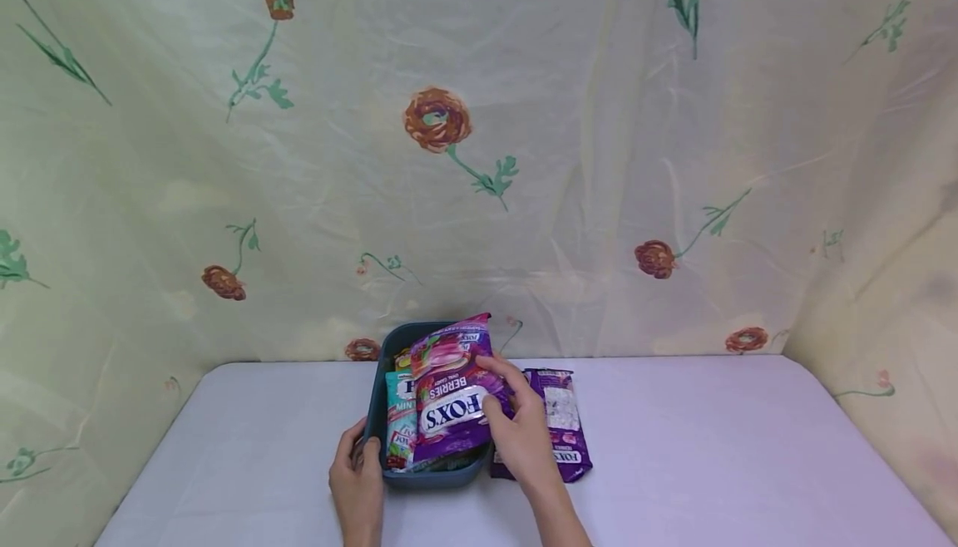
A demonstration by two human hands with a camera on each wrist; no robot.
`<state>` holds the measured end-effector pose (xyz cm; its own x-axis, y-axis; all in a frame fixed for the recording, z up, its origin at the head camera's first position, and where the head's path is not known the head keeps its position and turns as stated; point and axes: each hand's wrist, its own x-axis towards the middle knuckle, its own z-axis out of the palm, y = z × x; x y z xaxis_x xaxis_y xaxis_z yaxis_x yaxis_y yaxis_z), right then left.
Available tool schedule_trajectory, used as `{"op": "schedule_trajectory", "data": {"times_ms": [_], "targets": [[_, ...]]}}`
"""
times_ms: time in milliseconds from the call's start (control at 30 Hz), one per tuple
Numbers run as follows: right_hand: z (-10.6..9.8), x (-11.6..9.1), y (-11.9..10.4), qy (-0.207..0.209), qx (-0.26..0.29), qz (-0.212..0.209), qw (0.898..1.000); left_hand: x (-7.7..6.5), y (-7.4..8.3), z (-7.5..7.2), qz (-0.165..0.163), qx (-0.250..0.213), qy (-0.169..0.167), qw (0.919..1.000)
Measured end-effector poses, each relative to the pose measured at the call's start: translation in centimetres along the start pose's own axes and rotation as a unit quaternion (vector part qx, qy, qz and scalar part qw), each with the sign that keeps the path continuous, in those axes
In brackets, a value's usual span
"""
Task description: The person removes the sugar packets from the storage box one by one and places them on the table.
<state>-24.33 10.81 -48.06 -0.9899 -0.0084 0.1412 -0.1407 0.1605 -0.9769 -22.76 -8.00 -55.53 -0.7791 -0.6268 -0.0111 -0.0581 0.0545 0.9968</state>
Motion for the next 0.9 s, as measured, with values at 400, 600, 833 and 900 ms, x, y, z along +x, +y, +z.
{"op": "schedule_trajectory", "data": {"times_ms": [400, 600, 833, 900], "targets": [[-1.0, 0.0, -0.1, 0.004, 0.007, -0.004, 1.000, -0.1, 0.0, 0.1, 0.002, 0.005, -0.002, 1.0000], [-1.6, -0.2, -0.6, 0.010, 0.007, 0.011, 1.000, -0.3, -0.2, 0.1, -0.004, 0.006, -0.013, 0.9999], [-1.7, 0.0, -0.6, 0.023, 0.017, 0.011, 1.000, -0.1, 0.1, -0.5, -0.002, 0.006, -0.019, 0.9998], [-2.1, -0.1, -0.6, 0.028, 0.016, 0.007, 0.999, -0.2, 0.0, -0.3, -0.004, 0.004, -0.024, 0.9997]]}}
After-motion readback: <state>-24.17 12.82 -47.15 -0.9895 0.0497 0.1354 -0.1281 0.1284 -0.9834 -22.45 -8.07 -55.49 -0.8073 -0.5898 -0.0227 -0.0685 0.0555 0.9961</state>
